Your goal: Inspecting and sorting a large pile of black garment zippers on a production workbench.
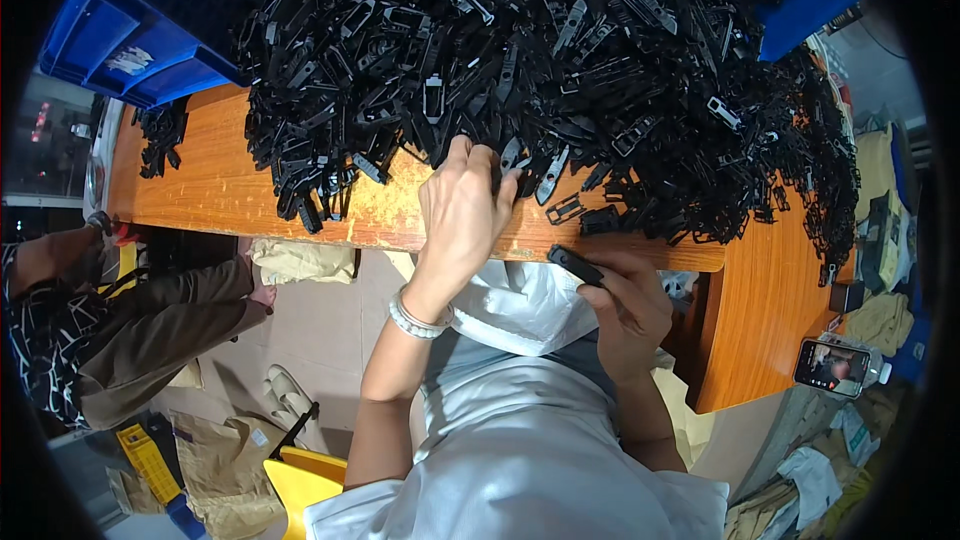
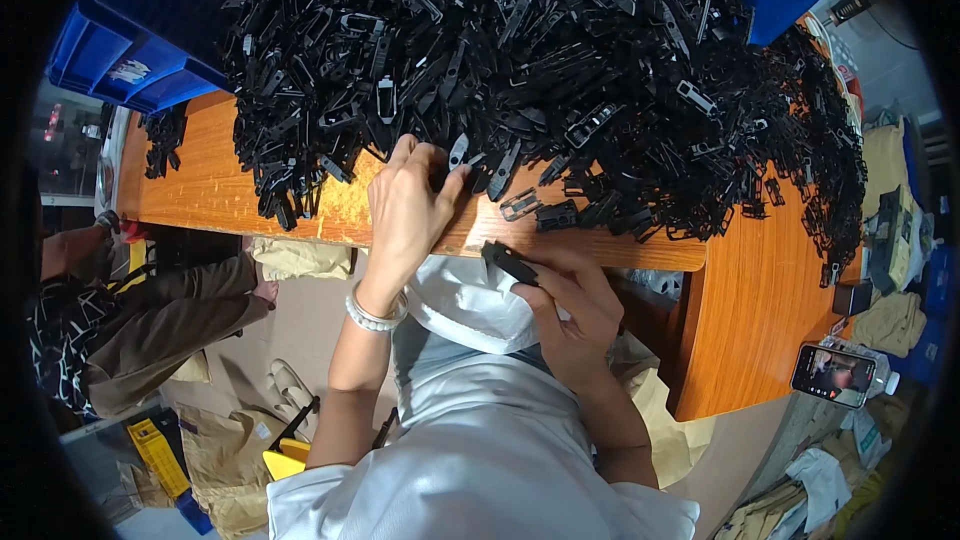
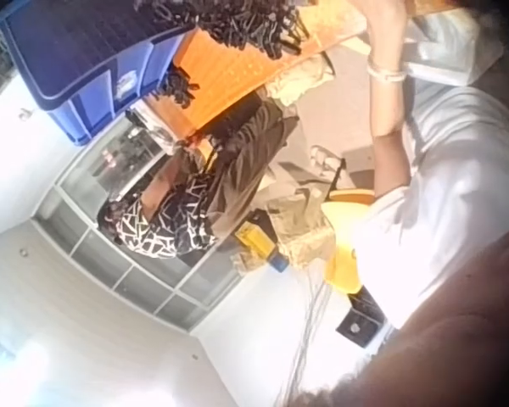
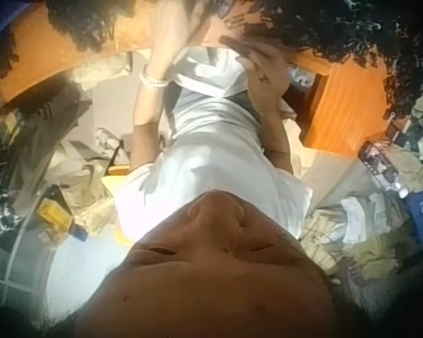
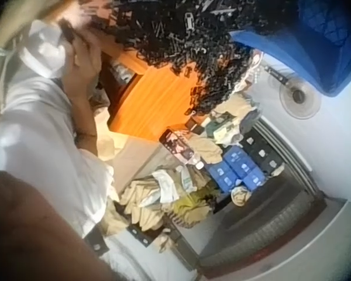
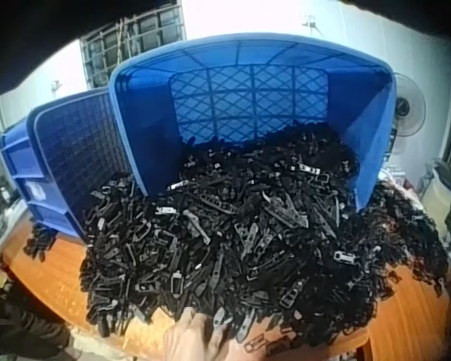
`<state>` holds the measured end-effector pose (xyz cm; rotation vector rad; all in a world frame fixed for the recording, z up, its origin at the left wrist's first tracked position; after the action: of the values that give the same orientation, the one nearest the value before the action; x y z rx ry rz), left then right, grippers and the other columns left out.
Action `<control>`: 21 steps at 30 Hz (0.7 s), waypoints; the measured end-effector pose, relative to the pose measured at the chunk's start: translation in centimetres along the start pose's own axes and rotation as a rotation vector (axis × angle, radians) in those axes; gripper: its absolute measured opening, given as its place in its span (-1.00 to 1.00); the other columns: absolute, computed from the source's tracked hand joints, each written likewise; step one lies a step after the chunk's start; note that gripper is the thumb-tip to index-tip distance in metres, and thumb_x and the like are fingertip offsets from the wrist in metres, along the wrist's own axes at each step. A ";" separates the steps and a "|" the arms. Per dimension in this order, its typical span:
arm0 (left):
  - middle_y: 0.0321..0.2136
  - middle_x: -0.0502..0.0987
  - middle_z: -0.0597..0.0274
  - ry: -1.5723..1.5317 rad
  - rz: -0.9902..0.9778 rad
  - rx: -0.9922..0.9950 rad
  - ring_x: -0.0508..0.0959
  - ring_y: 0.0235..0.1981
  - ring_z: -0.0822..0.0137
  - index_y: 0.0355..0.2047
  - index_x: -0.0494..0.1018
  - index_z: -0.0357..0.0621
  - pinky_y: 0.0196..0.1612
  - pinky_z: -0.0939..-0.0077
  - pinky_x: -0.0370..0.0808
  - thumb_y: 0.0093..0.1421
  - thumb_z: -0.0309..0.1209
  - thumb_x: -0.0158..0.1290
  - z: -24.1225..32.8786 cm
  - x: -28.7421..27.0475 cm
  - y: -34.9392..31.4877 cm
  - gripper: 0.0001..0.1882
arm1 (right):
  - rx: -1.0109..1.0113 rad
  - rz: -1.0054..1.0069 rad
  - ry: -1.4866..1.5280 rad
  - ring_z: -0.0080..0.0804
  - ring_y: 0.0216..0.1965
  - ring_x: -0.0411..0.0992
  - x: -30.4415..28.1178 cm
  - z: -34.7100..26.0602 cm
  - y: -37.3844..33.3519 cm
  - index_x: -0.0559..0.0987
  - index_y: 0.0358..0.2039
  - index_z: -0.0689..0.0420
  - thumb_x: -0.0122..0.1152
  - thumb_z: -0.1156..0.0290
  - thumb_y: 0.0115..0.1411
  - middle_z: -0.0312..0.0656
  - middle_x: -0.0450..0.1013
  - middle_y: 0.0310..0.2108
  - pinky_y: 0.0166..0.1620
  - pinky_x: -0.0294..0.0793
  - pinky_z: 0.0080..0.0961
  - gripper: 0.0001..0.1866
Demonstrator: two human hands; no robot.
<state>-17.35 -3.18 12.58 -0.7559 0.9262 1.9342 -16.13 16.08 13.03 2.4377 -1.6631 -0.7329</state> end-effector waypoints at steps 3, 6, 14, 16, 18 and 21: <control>-0.54 0.41 0.11 -0.063 0.017 -0.056 0.46 -0.62 0.18 -0.54 0.36 -0.30 -0.56 0.39 0.35 -0.05 -0.50 0.14 -0.7 0.0 -0.2 -0.83 | 0.125 0.016 0.126 -0.44 -0.29 0.37 0.3 2.0 -0.5 0.50 -0.40 0.39 0.14 0.61 -0.01 -0.08 0.38 -0.25 -0.25 0.35 -0.65 -0.86; -0.61 0.40 0.29 -0.656 0.049 -0.300 0.43 -0.64 0.48 -0.56 0.36 -0.27 -0.61 0.59 0.30 -0.02 -0.57 0.14 -3.7 0.7 -1.7 -0.85 | 0.155 0.058 0.200 -0.48 -0.35 0.37 0.5 2.5 0.1 0.50 -0.39 0.42 0.09 0.63 0.00 -0.11 0.39 -0.28 -0.29 0.33 -0.69 -0.86; -0.47 0.54 0.23 -1.110 -0.146 -0.224 0.48 -0.48 0.59 -0.43 0.51 -0.33 -0.46 0.76 0.39 -0.03 -0.67 0.12 -1.9 1.0 -5.6 -0.89 | 0.617 0.092 0.708 -0.62 -0.62 0.26 2.6 4.8 0.4 0.50 -0.45 0.42 0.04 0.63 0.01 -0.13 0.41 -0.52 -0.51 0.21 -0.72 -0.88; -0.48 0.55 0.18 -0.940 -0.180 -0.153 0.50 -0.48 0.54 -0.44 0.53 -0.34 -0.45 0.71 0.40 -0.06 -0.68 0.12 -1.3 0.4 -5.5 -0.87 | 0.644 0.067 0.679 -0.63 -0.63 0.26 3.0 4.9 0.4 0.51 -0.47 0.39 0.04 0.61 0.03 -0.16 0.39 -0.62 -0.52 0.19 -0.75 -0.89; -0.49 0.55 0.14 -0.862 -0.166 -0.063 0.52 -0.48 0.47 -0.44 0.53 -0.34 -0.41 0.66 0.42 -0.10 -0.69 0.11 -0.4 0.0 -5.3 -0.85 | 0.652 0.052 0.643 -0.63 -0.63 0.27 3.0 4.7 0.6 0.51 -0.47 0.39 0.05 0.60 0.03 -0.17 0.39 -0.62 -0.53 0.19 -0.75 -0.89; -0.51 0.55 0.15 -0.812 -0.112 -0.010 0.52 -0.50 0.47 -0.43 0.53 -0.32 -0.41 0.63 0.43 -0.10 -0.68 0.11 -0.2 0.3 -5.6 -0.84 | 0.633 0.053 0.577 -0.64 -0.64 0.28 3.2 4.5 0.5 0.51 -0.47 0.38 0.08 0.61 0.01 -0.18 0.39 -0.61 -0.52 0.19 -0.76 -0.91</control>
<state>-12.56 -1.17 10.48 0.0143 0.3589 1.8899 -17.65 13.83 8.15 2.5713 -1.8617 0.5615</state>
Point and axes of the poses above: each hand's wrist, its own y-axis towards the middle knuckle, its own x-axis out of the palm, z = x × y, the point moved 9 cm from there along y, towards the middle knuckle
